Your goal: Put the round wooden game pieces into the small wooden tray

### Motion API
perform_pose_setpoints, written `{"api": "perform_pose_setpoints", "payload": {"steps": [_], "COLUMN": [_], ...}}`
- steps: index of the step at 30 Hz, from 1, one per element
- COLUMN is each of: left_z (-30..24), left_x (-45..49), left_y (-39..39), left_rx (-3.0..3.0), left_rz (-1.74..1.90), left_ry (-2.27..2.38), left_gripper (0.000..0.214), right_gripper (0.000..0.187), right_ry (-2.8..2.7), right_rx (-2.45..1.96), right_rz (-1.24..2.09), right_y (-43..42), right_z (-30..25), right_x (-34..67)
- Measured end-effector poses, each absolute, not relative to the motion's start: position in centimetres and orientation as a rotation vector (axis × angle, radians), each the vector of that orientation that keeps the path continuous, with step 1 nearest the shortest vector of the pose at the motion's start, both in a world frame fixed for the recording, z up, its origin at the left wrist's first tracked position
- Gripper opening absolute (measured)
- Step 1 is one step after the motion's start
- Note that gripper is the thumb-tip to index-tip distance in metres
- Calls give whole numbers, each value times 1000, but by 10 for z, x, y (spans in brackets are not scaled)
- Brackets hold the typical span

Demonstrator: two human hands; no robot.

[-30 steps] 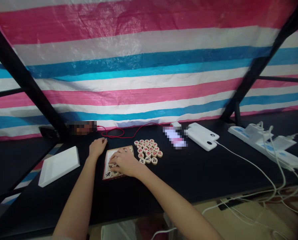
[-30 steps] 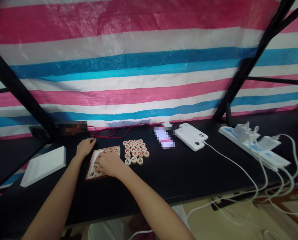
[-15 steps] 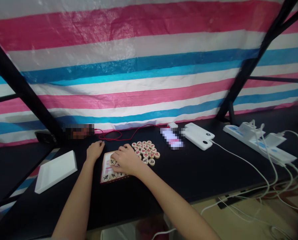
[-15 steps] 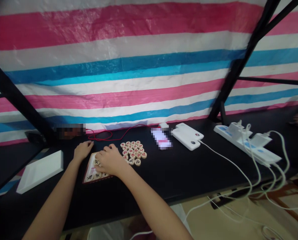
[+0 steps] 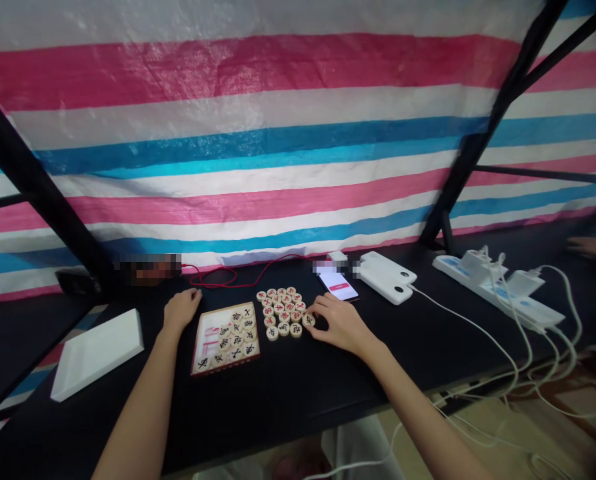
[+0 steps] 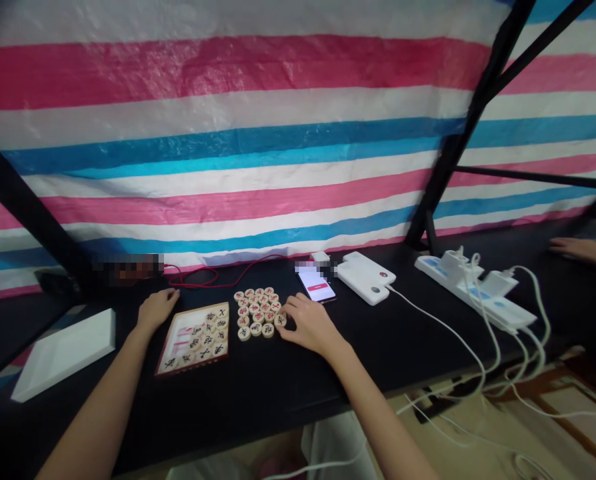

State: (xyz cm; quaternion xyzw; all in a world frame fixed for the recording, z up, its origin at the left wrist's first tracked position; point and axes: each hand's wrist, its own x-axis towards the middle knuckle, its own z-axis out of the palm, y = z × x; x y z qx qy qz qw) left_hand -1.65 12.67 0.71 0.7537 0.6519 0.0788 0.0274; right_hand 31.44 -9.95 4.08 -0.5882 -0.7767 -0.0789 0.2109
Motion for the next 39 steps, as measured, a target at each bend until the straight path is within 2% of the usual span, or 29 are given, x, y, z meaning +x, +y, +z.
{"api": "perform_pose_setpoints", "payload": {"steps": [14, 18, 21, 28, 31, 39], "left_z": [3, 4, 4, 6, 7, 6], "left_x": [-18, -18, -18, -17, -16, -16], "left_y": [130, 129, 130, 129, 127, 128], "left_rx": [2351, 2345, 2350, 2355, 2354, 2339], "left_rz": [255, 253, 265, 238, 233, 256], "left_ry": [2014, 2010, 2006, 2022, 2031, 2040], "left_gripper": [50, 50, 49, 49, 50, 50], "right_gripper": [17, 18, 20, 19, 24, 20], "right_ry": [-2219, -2218, -2301, -2468, -2490, -2487], "right_rx": [-1587, -1586, -1528, -1320, -1362, -1487], "right_rz": [-133, -265, -341, -196, -238, -348], "right_y": [-103, -101, -96, -54, -32, -14], "right_z": [35, 36, 42, 52, 48, 34], "right_x": [310, 306, 290, 221, 198, 184]}}
